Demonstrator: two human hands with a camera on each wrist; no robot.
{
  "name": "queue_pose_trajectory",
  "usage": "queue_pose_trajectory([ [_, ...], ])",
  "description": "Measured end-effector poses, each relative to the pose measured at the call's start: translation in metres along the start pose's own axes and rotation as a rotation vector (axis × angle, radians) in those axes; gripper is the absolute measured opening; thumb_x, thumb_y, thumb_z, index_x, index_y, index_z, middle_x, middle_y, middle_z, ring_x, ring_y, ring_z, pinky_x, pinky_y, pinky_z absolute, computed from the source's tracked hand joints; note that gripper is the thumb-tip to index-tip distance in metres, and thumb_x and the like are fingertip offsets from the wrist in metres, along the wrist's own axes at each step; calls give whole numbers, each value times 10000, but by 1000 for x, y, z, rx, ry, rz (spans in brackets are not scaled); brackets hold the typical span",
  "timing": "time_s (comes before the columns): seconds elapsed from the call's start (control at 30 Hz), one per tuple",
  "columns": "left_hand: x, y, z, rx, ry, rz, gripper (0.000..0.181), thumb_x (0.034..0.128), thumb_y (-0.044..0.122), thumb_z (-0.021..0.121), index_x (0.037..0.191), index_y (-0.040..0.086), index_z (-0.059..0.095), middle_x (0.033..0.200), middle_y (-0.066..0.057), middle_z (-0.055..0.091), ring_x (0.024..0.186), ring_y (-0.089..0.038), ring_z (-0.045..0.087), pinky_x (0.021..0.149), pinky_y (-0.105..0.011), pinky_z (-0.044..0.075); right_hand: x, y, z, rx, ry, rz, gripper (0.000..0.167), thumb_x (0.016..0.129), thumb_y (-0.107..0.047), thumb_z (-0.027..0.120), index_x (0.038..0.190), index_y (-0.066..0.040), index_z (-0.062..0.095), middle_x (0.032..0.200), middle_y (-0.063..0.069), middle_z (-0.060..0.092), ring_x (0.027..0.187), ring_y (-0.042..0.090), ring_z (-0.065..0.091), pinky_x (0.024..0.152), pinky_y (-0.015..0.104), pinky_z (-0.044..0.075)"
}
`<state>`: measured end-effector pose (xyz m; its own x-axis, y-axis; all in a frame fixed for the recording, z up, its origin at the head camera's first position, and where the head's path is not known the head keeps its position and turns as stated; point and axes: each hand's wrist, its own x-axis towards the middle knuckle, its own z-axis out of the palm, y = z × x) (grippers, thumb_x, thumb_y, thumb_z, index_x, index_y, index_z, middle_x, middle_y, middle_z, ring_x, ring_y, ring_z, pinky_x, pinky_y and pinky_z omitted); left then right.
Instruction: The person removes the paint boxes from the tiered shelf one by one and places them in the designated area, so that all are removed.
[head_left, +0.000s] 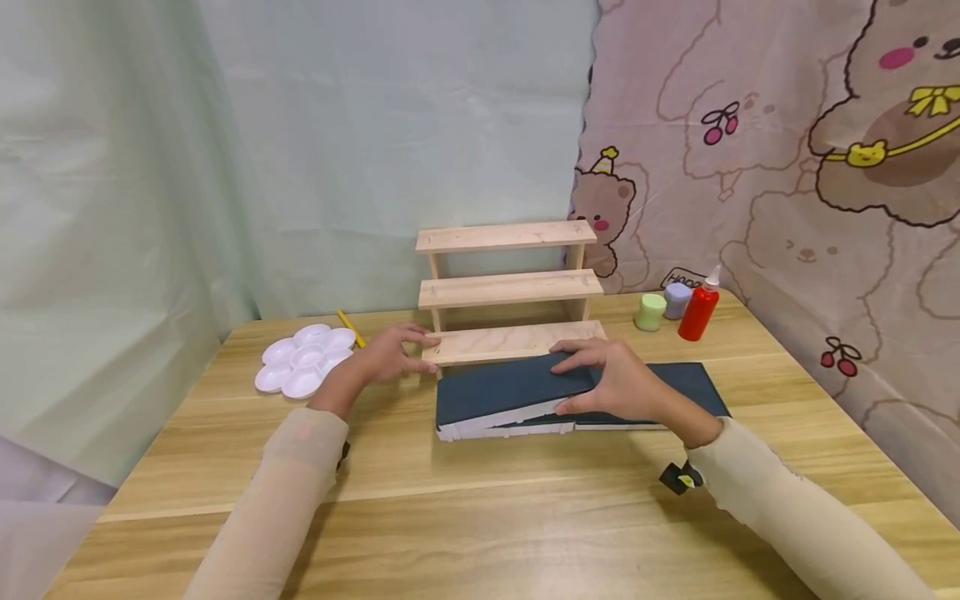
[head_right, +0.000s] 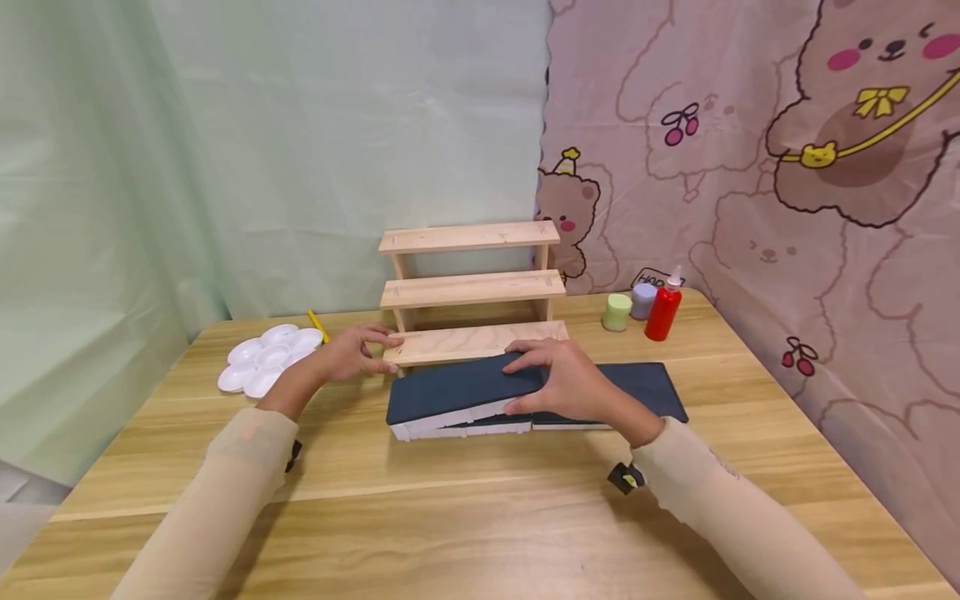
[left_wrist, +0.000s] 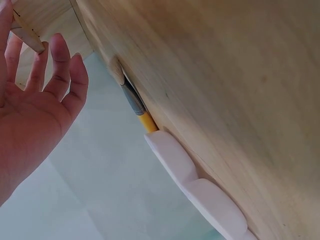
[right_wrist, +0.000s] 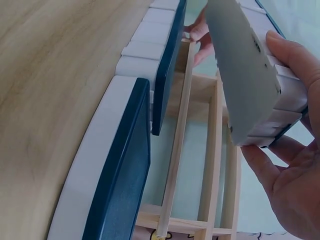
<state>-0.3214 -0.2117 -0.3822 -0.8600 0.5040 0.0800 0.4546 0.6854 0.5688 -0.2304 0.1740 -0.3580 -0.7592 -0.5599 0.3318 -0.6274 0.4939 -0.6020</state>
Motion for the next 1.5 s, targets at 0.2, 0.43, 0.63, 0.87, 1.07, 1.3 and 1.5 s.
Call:
queue_pose_trajectory([
  [0.2,0,-1,0,1,3,17,540,813,218,829,1286,30,651,1379,-248,539,1324,-437,435,1064,-564,379,-2,-2,1,-9,4,-10,444,702,-362,910,1077,-159,785,1324,31,635,1317,273,509,1062,556,392],
  [0.43,2,-3,0,-12,-5,-7,543,811,235,832,1287,39,658,1392,-235,535,1346,-426,416,1089,-549,354,-6,-3,1,0,-3,-21,448,710,-386,901,1084,-168,784,1324,53,634,1296,274,524,1051,565,397],
  [0.63,1,-3,0,-9,-6,-6,551,799,235,842,1283,44,661,1385,-233,543,1342,-428,420,1088,-546,357,-9,-3,2,0,5,-50,441,713,-386,900,1076,-163,786,1311,61,642,1278,269,542,1042,553,415],
  [0.87,1,-3,0,-20,-6,-23,553,801,234,840,1290,52,658,1405,-219,529,1356,-417,406,1092,-547,352,-13,-6,2,-4,-5,-66,452,710,-414,897,1085,-188,784,1312,49,643,1271,246,547,1019,545,432],
  [1.07,1,-2,1,-17,-6,-20,552,809,237,833,1295,46,654,1403,-228,526,1348,-426,408,1081,-564,356,-17,-8,2,-26,1,-81,457,705,-444,893,1077,-200,786,1308,6,643,1266,246,554,1014,543,442],
  [1.3,0,-2,0,-19,-7,-29,559,808,241,833,1300,49,651,1410,-227,517,1351,-423,405,1087,-556,353,-21,-10,5,-38,7,-89,450,704,-472,883,1069,-227,788,1307,17,647,1260,248,557,1008,556,431],
  [1.5,0,-2,0,-15,-10,-37,564,808,248,833,1304,54,648,1415,-226,512,1358,-424,397,1090,-558,349,-25,-14,7,-55,1,-86,442,697,-468,889,1061,-238,791,1291,-18,652,1217,237,573,962,534,458],
])
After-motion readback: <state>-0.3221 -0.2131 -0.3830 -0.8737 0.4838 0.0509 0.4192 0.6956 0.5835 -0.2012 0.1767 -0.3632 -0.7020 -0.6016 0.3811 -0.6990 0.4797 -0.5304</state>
